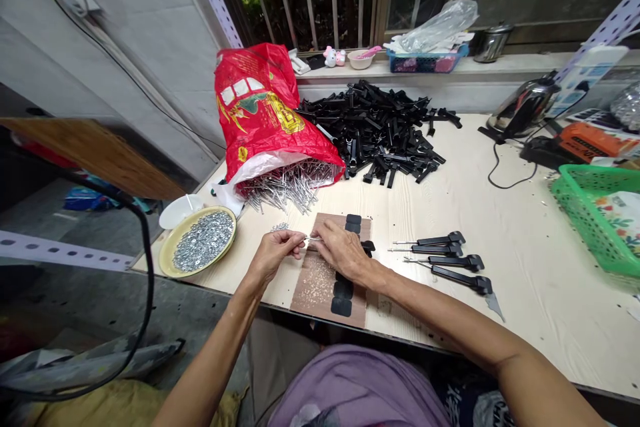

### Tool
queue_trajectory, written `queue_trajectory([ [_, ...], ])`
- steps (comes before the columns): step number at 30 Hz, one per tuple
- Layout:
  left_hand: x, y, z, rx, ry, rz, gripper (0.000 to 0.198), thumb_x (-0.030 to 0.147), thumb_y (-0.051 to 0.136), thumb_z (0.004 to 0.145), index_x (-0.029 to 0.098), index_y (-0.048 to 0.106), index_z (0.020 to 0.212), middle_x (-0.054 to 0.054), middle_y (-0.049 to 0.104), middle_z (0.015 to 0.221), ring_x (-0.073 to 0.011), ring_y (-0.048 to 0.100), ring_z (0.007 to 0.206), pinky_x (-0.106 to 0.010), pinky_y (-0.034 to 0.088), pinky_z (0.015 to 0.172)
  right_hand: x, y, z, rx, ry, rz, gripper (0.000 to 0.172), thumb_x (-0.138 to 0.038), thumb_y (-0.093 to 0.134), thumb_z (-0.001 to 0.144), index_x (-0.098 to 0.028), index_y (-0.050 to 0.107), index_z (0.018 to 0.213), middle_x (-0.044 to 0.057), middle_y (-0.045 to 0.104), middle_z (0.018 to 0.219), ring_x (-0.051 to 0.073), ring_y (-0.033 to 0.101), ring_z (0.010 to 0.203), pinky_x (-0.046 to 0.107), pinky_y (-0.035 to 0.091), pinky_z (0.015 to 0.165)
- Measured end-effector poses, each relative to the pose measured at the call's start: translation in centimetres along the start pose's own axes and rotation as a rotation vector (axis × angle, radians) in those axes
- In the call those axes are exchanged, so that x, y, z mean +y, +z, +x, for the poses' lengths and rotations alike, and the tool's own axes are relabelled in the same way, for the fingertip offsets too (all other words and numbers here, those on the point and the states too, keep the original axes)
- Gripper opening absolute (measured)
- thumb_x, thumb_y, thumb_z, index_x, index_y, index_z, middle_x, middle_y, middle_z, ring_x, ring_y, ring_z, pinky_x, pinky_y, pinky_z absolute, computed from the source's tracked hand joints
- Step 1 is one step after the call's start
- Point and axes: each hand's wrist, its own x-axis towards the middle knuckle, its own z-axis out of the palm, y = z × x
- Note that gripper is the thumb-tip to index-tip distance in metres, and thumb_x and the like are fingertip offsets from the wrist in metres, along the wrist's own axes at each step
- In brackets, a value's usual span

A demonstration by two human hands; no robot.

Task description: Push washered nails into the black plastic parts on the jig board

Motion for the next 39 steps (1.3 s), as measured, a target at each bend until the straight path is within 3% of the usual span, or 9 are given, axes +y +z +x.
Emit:
queue_trajectory([
  [5,-0.1,0.3,-0.1,0.006,0.028,0.021,0.027,0.038,0.068,0.073,0.011,0.067,0.069,0.000,0.062,0.059,-0.0083,0.053,0.048,-0.021,0.042,0.052,0.4,-0.1,-0.1,0.008,-0.014,-0.003,0.020,-0.025,0.041,0.095,-0.017,0.059,0.093,0.006,0.059,0.088,0.016,0.057,0.080,0.027,0.044,0.070],
  [12,0.0,1.1,-0.2,0.070,0.080,-0.019,0.028,0.039,0.069,0.072,0.011,0.067,0.071,0.000,0.062,0.062,-0.0086,0.052,0.050,-0.021,0.042,0.050,0.1,0.0,-0.6,0.050,0.078,0.055,0.020,-0.030,0.042,0.096,-0.018,0.058,0.096,0.005,0.064,0.088,0.016,0.059,0.081,0.026,0.040,0.068],
  [16,0.2,1.3,-0.2,0.079,0.077,-0.030,0.027,0.038,0.070,0.070,0.011,0.068,0.072,-0.001,0.063,0.062,-0.0086,0.052,0.050,-0.021,0.043,0.051,0.1,0.2,-0.7,0.022,0.117,0.088,0.027,-0.033,0.037,0.097,-0.018,0.058,0.087,0.003,0.063,0.079,0.015,0.057,0.071,0.026,0.036,0.063],
  [20,0.1,1.4,-0.2,0.058,0.074,-0.050,0.027,0.038,0.071,0.070,0.011,0.069,0.073,-0.001,0.063,0.062,-0.0083,0.052,0.050,-0.021,0.042,0.051,0.5,0.3,-0.5,0.052,0.123,0.212,0.021,-0.031,0.044,0.094,-0.018,0.055,0.083,0.002,0.061,0.077,0.013,0.054,0.069,0.025,0.035,0.062],
  [24,-0.1,1.4,-0.1,0.028,0.057,-0.064,0.027,0.038,0.071,0.071,0.011,0.068,0.072,-0.001,0.063,0.062,-0.0081,0.051,0.049,-0.020,0.042,0.049,0.7,0.0,-0.4,-0.003,0.171,0.347,0.031,-0.031,0.037,0.096,-0.017,0.053,0.073,-0.001,0.057,0.065,0.011,0.050,0.059,0.024,0.034,0.057],
  [31,-0.3,2.3,-0.4,-0.042,0.009,-0.121,0.032,0.043,0.068,0.073,0.011,0.068,0.074,-0.002,0.063,0.065,-0.0075,0.052,0.051,-0.020,0.043,0.051,1.2,-1.6,-1.1,0.077,0.082,0.329,0.017,-0.027,0.050,0.091,-0.017,0.064,0.089,0.005,0.063,0.085,0.016,0.056,0.082,0.029,0.043,0.075],
  [39,-0.3,4.1,-0.5,-0.076,-0.081,-0.144,0.035,0.045,0.071,0.070,0.010,0.068,0.072,-0.001,0.061,0.060,-0.0065,0.052,0.049,-0.018,0.044,0.050,2.5,-2.2,-2.6,0.067,0.134,0.247,0.015,-0.028,0.053,0.090,-0.018,0.064,0.091,0.005,0.062,0.087,0.015,0.058,0.079,0.028,0.045,0.072],
])
